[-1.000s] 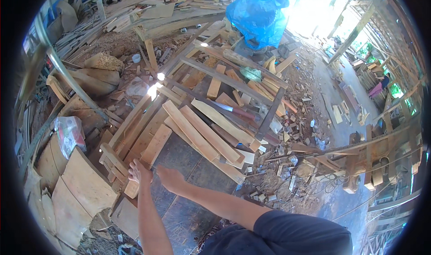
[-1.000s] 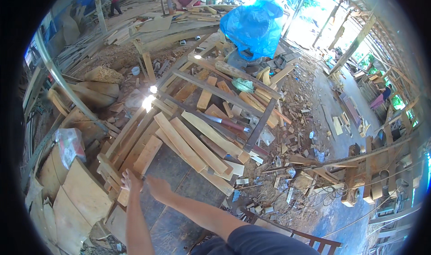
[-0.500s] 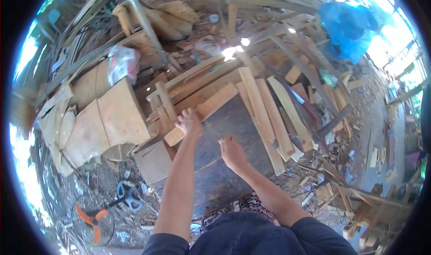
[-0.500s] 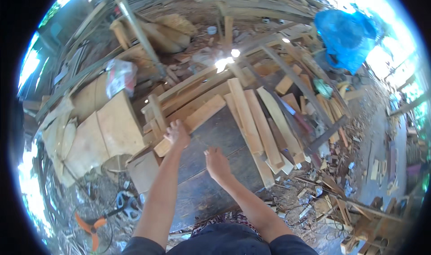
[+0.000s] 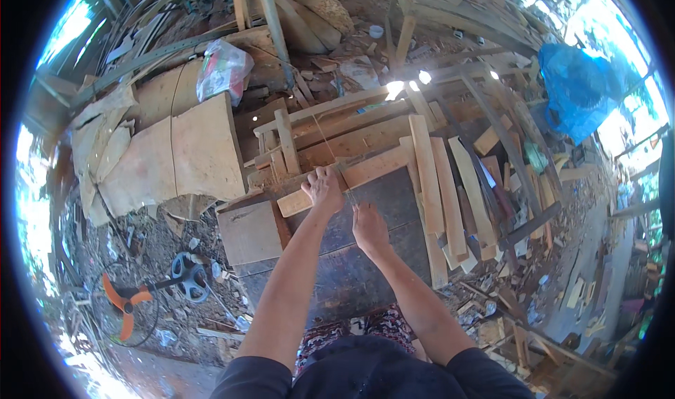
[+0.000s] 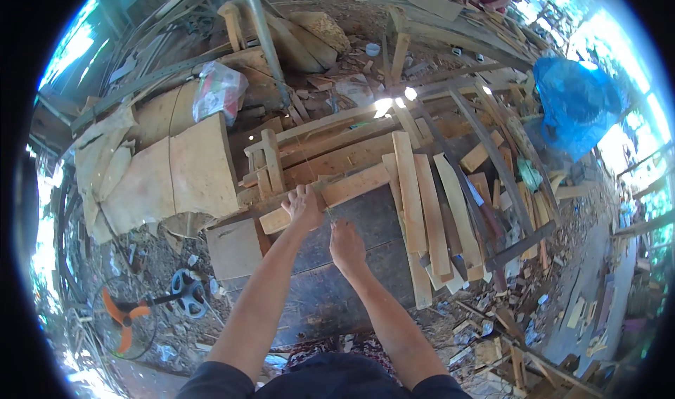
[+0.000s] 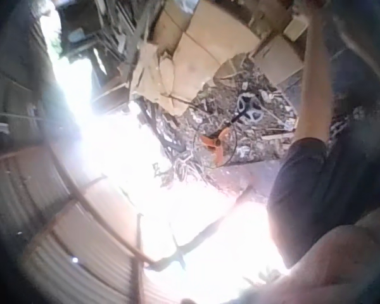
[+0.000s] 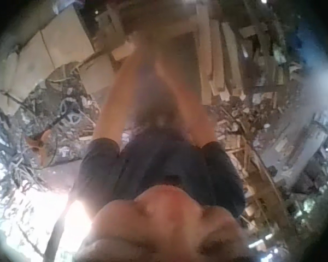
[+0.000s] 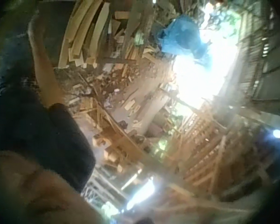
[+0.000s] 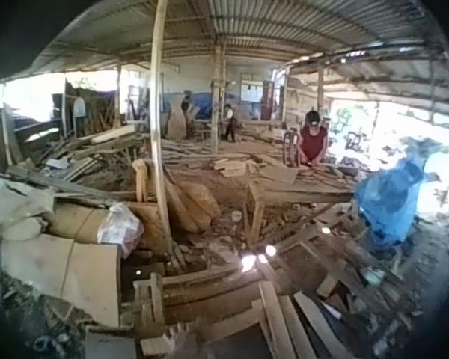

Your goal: The person cuts a wooden board with a hand saw while holding it down on a table by hand, then moves the wooden pieces.

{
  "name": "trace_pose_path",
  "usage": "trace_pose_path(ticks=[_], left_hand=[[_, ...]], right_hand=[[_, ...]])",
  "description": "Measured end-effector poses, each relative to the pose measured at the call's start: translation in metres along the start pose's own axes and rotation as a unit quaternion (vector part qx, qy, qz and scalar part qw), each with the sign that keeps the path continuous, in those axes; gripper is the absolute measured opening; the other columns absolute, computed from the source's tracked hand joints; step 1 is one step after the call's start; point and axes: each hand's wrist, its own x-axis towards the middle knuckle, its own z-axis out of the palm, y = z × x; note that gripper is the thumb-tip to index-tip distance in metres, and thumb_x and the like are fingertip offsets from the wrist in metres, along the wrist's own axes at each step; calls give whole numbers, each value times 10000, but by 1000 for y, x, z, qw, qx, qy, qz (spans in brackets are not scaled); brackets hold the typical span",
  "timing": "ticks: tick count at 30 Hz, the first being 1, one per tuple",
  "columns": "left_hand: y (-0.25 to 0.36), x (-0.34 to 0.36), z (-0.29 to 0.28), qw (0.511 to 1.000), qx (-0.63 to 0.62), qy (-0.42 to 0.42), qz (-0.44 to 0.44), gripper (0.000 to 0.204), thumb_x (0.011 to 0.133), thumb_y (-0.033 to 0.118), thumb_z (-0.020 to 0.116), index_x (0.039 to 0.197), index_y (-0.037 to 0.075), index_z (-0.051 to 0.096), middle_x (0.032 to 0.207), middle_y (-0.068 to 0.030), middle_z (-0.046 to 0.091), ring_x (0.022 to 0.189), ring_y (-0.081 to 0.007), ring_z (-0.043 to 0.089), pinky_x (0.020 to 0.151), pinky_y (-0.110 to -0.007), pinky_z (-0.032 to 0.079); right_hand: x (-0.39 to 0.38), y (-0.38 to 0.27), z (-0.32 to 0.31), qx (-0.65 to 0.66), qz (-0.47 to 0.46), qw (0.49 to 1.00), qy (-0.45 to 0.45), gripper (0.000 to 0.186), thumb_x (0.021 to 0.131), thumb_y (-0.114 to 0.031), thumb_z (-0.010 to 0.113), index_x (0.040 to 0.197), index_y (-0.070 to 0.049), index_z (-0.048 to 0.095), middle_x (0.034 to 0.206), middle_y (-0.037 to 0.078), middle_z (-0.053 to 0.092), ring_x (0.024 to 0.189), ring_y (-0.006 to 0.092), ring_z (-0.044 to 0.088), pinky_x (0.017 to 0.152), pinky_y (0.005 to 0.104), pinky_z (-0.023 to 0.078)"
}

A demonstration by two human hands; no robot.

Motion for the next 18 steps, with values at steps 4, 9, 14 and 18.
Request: trace_pose_path(ticks=[4,9,14,18], left_hand=[[-19,3,-10,995,-76,-59,25,636,675,150,742,1254,50,499,1311,-152,486,1228,-368,456,975,-516,339],[-41,16,-3,930,-350,-106,35,707,763,388,738,1335,92,446,1308,-192,481,1238,-362,463,993,-507,376],[-37,89,-17,858,-491,112,-103,707,848,491,633,1395,117,384,1343,-241,423,1226,-399,476,1021,-446,389],[-19,131,-33,877,-428,199,-92,723,886,510,569,1453,150,301,1365,-256,408,1237,-433,456,1011,-488,394]], right_hand=[[-4,4,-2,-17,-29,999,2,266,1005,-239,445,978,12,529,925,254,607,820,445,632,706,505,531],[-10,10,-1,-42,-9,999,15,262,1005,-256,452,968,-5,515,910,259,612,813,451,630,682,517,530],[-15,10,0,-42,-18,999,-24,279,1004,-276,462,975,0,489,857,268,606,798,465,623,680,525,521],[-25,18,-6,-10,-61,998,-18,293,998,-280,486,959,10,471,827,287,601,780,491,603,656,537,489]])
